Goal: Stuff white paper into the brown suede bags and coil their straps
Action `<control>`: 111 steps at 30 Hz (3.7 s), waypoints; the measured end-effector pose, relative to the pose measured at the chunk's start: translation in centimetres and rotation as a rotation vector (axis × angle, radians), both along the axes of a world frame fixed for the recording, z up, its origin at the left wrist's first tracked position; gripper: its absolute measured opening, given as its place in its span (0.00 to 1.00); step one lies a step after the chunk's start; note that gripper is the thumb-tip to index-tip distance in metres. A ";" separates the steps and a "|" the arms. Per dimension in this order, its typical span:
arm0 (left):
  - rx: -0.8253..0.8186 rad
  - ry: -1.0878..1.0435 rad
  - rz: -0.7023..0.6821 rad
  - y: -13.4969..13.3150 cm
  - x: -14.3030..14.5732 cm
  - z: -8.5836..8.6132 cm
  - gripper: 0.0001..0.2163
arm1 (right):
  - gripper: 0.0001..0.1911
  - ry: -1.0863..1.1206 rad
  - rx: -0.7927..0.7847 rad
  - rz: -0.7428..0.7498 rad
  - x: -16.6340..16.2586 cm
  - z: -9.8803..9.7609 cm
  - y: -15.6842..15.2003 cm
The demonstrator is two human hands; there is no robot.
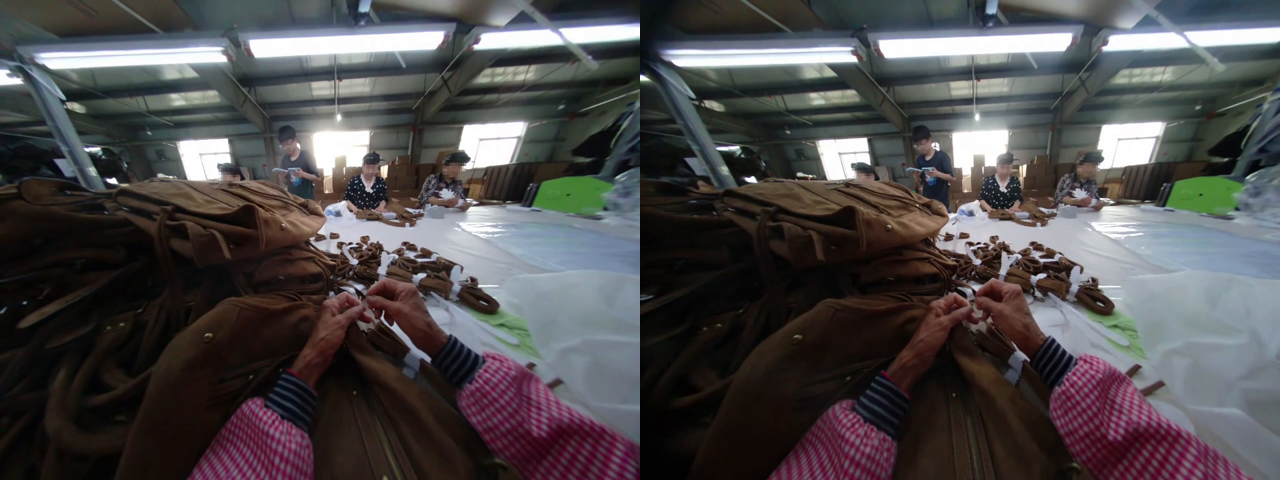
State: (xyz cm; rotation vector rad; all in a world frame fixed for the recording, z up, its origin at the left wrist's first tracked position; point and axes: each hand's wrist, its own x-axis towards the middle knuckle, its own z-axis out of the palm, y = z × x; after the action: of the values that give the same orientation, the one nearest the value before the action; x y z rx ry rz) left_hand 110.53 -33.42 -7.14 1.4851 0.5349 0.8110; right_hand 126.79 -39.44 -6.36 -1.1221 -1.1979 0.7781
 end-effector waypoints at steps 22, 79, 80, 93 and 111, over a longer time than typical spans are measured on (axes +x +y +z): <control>0.100 0.042 0.051 -0.7 0.4 -0.5 0.09 | 0.14 0.369 -0.155 0.153 0.6 -1.4 -0.1; 0.297 0.232 0.249 0.0 0.1 -0.7 0.17 | 0.19 0.175 -0.118 0.051 -1.6 -2.2 0.4; 0.290 0.231 0.243 0.1 0.1 -0.8 0.18 | 0.18 0.164 -0.129 0.054 -1.7 -2.3 0.4; 0.506 0.303 0.206 -0.8 -0.5 0.5 0.12 | 0.15 0.030 -0.089 -0.044 0.6 0.1 -1.0; 1.401 1.036 -0.243 -7.4 -3.1 4.5 0.22 | 0.17 -0.886 -0.396 0.086 4.1 -0.5 -11.1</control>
State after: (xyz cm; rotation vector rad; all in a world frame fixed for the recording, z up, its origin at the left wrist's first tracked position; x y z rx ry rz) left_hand 107.41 -40.85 -2.63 3.2327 0.4885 0.0254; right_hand 130.92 -50.57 -6.81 -1.8566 -1.8775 0.5968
